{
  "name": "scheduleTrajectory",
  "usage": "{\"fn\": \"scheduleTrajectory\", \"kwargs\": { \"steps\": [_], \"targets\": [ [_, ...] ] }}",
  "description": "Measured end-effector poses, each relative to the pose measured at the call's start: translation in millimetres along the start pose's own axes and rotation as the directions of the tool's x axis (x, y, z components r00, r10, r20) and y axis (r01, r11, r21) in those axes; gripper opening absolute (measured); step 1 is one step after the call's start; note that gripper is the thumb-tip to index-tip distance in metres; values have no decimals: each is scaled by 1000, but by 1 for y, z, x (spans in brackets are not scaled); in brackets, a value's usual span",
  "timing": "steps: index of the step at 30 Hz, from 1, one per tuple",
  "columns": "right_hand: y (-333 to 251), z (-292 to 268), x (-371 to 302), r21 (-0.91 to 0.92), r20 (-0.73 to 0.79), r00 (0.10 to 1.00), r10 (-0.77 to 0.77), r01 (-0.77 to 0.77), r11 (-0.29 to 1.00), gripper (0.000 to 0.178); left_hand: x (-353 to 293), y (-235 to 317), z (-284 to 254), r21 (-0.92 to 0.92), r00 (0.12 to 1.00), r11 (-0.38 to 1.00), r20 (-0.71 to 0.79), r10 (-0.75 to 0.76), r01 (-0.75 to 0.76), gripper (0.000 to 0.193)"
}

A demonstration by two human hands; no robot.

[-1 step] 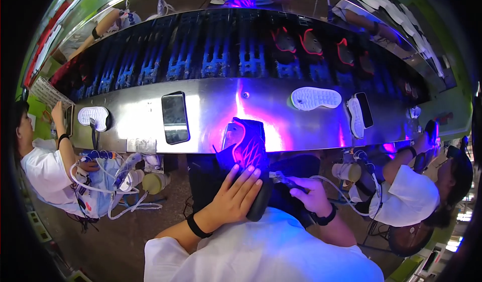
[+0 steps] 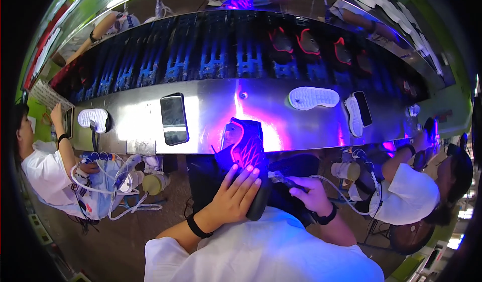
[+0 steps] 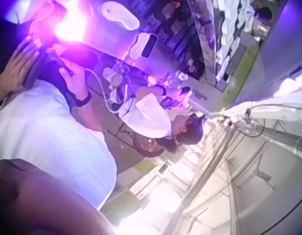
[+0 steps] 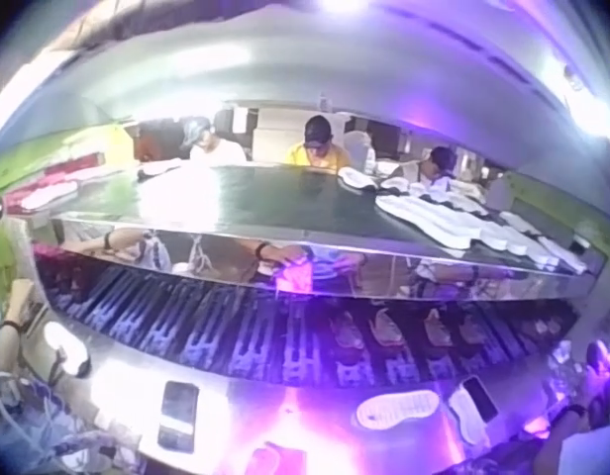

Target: The recorder uses a brush to apply glue to the underside of shoe uppers at a manufacturing station.

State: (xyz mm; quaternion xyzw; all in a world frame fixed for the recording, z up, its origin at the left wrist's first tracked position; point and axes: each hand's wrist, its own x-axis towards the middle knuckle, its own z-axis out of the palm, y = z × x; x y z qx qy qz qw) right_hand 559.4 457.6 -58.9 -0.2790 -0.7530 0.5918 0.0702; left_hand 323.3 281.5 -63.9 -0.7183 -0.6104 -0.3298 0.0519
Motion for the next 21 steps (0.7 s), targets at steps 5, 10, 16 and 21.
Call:
{"fn": "scheduleTrajectory", "kwargs": {
  "steps": [5,10,16,21],
  "targets": [
    [-17,-7,40,97,-100,993,-62,71,993,40,7,10,12,-47,997,996,-39,-73,72,55],
    [-17,-21,18,185,-39,999,-5,12,983,39,24,21,13,2,994,996,-56,-91,91,60],
    [-28,-35,-6,143,-10,995,96,-94,985,38,42,31,14,39,990,990,-54,-130,133,72],
    [-19,-37,-12,173,-82,997,9,5,985,38,64,37,10,16,987,987,-24,-162,162,77]
  ]
}}
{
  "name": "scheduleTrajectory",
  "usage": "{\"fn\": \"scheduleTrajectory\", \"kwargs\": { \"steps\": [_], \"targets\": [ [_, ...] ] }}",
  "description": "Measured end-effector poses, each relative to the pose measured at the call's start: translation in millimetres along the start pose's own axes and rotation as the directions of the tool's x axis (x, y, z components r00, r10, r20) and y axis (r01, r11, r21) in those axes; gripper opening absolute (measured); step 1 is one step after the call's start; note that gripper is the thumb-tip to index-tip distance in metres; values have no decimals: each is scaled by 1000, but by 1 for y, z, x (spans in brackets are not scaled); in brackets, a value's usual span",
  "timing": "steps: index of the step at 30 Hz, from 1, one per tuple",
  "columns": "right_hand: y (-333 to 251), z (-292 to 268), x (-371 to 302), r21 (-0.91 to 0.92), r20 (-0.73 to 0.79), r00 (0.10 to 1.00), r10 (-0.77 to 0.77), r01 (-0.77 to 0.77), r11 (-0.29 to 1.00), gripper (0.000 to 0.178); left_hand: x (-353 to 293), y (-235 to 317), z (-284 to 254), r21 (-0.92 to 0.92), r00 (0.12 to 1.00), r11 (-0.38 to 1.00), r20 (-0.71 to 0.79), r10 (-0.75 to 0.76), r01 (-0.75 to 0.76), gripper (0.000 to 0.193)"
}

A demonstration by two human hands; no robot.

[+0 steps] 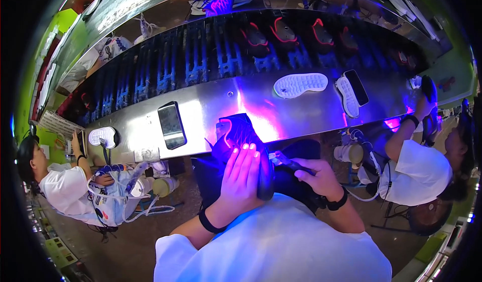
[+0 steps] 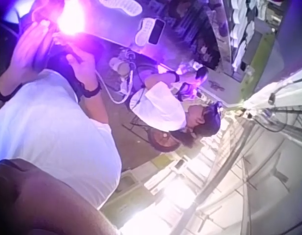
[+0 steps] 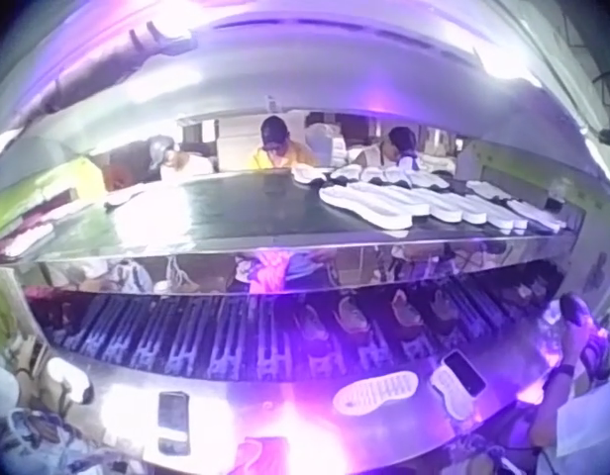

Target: The recorder uses a brush to apply glue to the underside of shoe uppers at a manufacturing station.

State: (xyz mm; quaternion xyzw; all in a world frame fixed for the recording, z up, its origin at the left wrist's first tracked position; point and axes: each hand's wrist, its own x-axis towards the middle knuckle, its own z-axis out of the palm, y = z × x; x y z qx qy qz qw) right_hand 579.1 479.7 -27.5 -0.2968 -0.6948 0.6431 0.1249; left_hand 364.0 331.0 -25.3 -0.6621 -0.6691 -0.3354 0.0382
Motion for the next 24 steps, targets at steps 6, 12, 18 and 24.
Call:
{"fn": "scheduleTrajectory", "kwargs": {
  "steps": [6,12,18,24],
  "targets": [
    [8,4,-11,105,-50,999,-13,18,994,38,27,6,3,40,999,999,-48,-17,19,74],
    [11,5,-35,43,-97,992,-80,85,995,40,62,10,-3,138,998,988,-29,-63,67,67],
    [-21,-16,0,2,-140,989,-41,42,999,40,75,12,5,203,995,976,-66,-72,84,66],
    [-20,-22,33,39,-104,994,-17,21,999,41,74,13,2,174,996,982,-64,-65,75,80]
  ]
}}
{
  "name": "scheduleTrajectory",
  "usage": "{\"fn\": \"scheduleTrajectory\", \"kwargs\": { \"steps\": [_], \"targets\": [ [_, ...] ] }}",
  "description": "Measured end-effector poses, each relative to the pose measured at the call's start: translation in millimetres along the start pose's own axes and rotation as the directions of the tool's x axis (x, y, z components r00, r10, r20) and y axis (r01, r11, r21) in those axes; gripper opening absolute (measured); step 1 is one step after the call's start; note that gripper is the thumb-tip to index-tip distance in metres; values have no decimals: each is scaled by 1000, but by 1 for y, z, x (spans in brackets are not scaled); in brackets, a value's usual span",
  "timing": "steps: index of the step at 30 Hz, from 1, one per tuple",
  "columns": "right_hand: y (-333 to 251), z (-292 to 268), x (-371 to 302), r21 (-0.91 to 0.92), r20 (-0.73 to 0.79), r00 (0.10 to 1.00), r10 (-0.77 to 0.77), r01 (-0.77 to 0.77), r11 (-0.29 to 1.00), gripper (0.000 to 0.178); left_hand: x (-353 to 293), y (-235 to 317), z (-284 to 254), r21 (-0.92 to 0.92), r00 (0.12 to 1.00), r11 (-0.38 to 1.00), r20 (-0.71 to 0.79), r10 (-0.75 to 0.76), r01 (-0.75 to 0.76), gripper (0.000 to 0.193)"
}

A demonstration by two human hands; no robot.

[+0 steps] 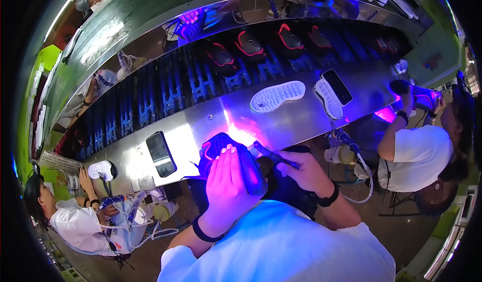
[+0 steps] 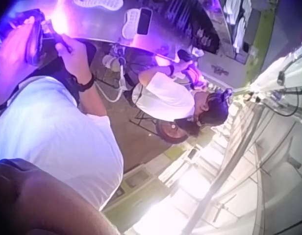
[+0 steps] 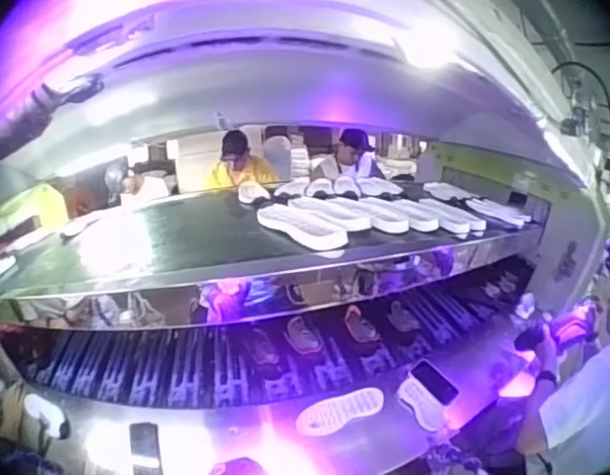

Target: The recorder uses a brush to apply glue to the underside of shoe uppers at a manufacturing station.

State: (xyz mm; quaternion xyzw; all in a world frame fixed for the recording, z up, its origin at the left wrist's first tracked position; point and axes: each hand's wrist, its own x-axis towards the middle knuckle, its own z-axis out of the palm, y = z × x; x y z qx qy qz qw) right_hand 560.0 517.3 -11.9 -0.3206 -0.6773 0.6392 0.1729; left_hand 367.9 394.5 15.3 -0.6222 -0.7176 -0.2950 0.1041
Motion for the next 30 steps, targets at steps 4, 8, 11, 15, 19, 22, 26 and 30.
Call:
{"fn": "scheduleTrajectory", "kwargs": {
  "steps": [4,8,11,15,19,22,26,30],
  "targets": [
    [-1,-1,-23,-32,15,996,-88,89,996,41,2,-2,5,32,1000,999,-9,-3,4,68],
    [-8,-3,-52,-138,40,992,-117,121,983,37,11,-5,-1,-6,1000,1000,-19,-2,2,69],
    [-11,-7,-44,-118,-13,1000,2,-4,993,38,15,-5,4,9,996,1000,-84,-19,20,70],
    [-23,-5,-28,-45,-27,998,55,-56,997,40,14,-7,7,-4,994,1000,-108,3,-4,94],
    [-24,-12,-44,-42,-17,999,39,-39,998,42,16,-3,12,33,992,999,-127,-3,7,97],
    [-20,-8,-56,-104,-120,992,-26,13,994,41,26,3,10,-17,997,997,-44,-71,70,71],
    [-28,0,-53,-198,-206,974,-91,50,979,41,36,2,15,4,997,997,-15,-75,75,74],
    [-41,-3,-41,-476,-229,929,-290,153,866,42,48,-4,17,-24,996,995,2,-93,93,81]
  ]
}}
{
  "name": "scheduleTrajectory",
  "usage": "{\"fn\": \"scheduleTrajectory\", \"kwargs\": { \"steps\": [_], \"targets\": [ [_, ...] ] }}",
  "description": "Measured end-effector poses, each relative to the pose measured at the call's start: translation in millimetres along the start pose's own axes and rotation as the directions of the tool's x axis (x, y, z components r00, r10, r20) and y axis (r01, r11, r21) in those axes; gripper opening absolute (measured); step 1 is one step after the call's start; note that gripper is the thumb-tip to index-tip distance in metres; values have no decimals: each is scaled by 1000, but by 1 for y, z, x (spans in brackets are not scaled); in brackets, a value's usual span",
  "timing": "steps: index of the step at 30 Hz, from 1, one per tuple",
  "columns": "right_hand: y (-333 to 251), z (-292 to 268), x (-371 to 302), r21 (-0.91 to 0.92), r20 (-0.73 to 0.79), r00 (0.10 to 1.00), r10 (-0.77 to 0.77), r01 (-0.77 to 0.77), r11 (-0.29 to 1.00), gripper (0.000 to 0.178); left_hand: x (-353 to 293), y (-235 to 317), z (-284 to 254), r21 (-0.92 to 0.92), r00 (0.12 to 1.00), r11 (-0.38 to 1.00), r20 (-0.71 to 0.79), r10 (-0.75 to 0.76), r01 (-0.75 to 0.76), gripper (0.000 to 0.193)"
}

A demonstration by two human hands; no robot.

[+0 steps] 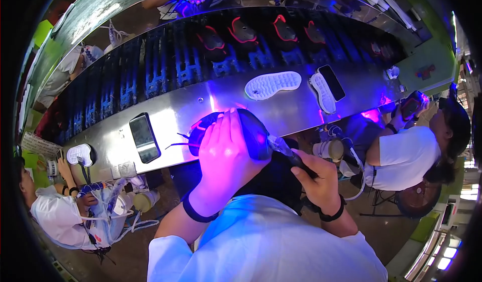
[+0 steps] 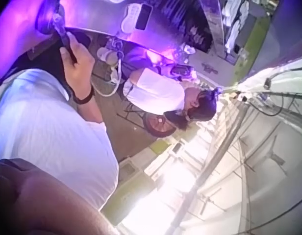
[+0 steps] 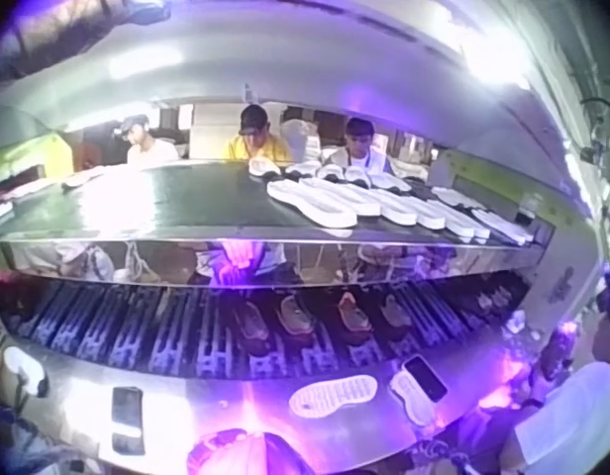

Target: The recorder uses a brush to apply glue to the underside of shoe uppers at a manufacturing station.

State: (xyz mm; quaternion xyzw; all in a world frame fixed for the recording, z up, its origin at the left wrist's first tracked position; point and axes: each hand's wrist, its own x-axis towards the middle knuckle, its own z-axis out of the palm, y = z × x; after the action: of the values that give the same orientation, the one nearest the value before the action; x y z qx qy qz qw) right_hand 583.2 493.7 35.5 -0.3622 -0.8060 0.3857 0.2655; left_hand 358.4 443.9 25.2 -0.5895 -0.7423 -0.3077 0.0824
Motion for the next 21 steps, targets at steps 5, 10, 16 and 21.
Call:
{"fn": "scheduleTrajectory", "kwargs": {
  "steps": [5,10,16,21],
  "targets": [
    [-4,-10,31,-78,-4,999,-39,39,996,42,16,-12,7,-93,1000,995,-18,-24,22,98],
    [-10,-18,63,-158,92,994,-54,68,985,41,34,-31,8,-222,999,974,16,-39,42,95],
    [6,-2,96,-145,108,985,-137,152,978,40,52,-57,5,-207,994,976,96,-47,67,96],
    [27,17,114,-89,52,977,-208,212,973,41,54,-78,-3,-118,966,992,257,-4,36,106]
  ]
}}
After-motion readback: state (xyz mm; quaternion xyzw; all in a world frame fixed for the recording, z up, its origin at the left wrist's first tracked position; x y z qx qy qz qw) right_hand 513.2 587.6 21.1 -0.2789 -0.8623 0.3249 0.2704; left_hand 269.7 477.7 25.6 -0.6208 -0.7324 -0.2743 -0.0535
